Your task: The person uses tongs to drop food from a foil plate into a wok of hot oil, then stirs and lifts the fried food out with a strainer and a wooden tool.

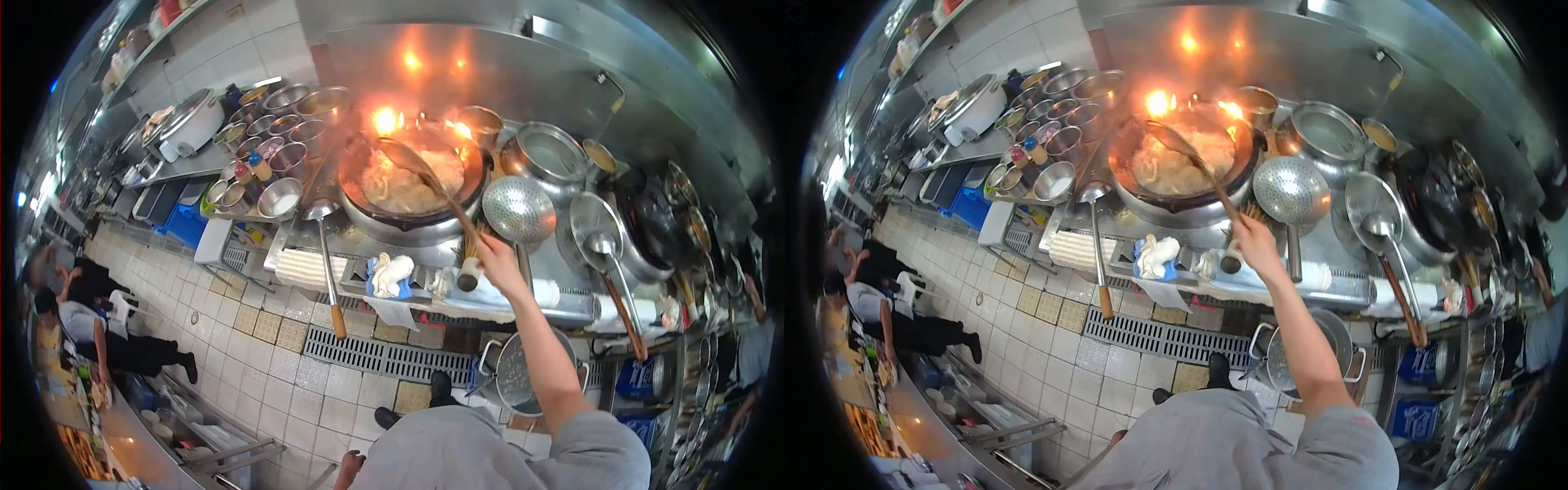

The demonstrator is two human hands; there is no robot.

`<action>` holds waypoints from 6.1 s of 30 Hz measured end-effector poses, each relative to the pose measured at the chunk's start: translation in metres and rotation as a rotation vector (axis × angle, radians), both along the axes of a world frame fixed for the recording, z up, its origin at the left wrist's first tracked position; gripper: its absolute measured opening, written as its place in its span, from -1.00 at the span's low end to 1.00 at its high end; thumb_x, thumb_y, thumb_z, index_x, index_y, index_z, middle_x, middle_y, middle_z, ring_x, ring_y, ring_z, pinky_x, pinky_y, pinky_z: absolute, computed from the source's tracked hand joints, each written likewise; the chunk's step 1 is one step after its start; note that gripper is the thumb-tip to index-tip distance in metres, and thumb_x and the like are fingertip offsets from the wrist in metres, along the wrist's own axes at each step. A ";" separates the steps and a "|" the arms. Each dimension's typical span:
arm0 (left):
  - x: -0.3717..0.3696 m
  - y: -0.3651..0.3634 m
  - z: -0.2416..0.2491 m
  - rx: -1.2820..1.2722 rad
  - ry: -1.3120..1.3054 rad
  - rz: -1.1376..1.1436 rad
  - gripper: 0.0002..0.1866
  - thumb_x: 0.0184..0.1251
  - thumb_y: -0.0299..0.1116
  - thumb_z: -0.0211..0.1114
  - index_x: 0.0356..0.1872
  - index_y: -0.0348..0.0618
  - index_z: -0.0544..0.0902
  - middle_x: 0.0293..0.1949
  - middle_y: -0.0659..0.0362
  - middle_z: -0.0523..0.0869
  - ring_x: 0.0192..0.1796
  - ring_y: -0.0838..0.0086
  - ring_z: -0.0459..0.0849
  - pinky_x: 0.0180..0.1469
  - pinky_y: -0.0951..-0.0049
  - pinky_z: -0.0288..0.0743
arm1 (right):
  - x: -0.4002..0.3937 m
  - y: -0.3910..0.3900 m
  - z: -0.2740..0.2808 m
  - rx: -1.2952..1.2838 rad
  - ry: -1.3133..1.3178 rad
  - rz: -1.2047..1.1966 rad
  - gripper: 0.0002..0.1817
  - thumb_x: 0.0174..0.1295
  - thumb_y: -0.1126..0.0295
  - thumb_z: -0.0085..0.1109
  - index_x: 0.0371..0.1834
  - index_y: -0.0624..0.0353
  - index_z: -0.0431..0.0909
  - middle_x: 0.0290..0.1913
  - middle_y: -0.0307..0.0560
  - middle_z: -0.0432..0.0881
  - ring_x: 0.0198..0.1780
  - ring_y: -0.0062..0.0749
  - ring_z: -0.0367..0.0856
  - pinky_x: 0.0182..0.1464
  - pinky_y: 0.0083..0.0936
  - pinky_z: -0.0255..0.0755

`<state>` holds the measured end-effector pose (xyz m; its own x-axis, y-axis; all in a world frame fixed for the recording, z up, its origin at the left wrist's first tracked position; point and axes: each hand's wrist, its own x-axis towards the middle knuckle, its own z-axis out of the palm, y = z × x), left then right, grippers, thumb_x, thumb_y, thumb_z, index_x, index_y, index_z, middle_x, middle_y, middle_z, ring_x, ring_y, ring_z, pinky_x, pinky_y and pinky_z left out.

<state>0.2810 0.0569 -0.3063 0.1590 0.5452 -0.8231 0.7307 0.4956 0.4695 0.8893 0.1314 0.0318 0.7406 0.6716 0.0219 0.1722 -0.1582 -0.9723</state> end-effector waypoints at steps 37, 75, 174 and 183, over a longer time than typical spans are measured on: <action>0.014 0.055 0.054 0.065 -0.012 -0.126 -0.38 -0.06 -0.55 0.20 0.16 -0.40 0.33 -0.66 0.23 0.43 -0.65 0.55 0.40 -0.65 0.47 0.37 | -0.033 0.037 -0.024 -0.041 -0.173 -0.073 -0.67 0.26 0.24 -0.09 -0.03 0.18 0.49 -0.28 0.23 0.58 -0.20 0.08 0.54 -0.14 -0.26 0.37; -0.037 -0.006 -0.034 0.316 -0.025 -0.363 -0.52 -0.08 -0.24 0.35 -0.09 -0.28 0.59 -0.19 -0.15 0.66 -0.09 0.21 0.65 -0.04 0.43 0.50 | 0.002 0.053 0.022 -0.055 -0.286 0.205 -0.70 0.19 0.28 0.05 -0.18 0.32 0.52 -0.49 0.03 0.55 -0.40 -0.29 0.50 -0.26 -0.39 0.34; 0.021 0.001 0.046 0.087 0.049 -0.009 -0.40 -0.12 -0.50 0.35 0.07 -0.36 0.44 -0.32 -0.04 0.66 -0.49 0.37 0.61 -0.53 0.42 0.49 | 0.078 0.040 0.013 0.034 0.162 -0.126 -0.78 0.19 0.44 0.00 -0.08 0.00 0.40 -0.59 -0.27 0.33 -0.76 -0.72 0.11 -0.81 -0.71 -0.05; -0.008 -0.036 -0.005 0.262 0.090 -0.061 -0.53 -0.06 -0.32 0.33 -0.06 -0.30 0.57 -0.22 -0.06 0.68 -0.19 0.30 0.68 -0.14 0.43 0.54 | 0.084 0.075 -0.039 0.096 1.110 0.230 -0.88 0.27 0.40 -0.07 -0.33 0.16 0.23 -0.55 -0.21 0.31 -0.75 -0.75 0.07 -0.85 -0.80 -0.15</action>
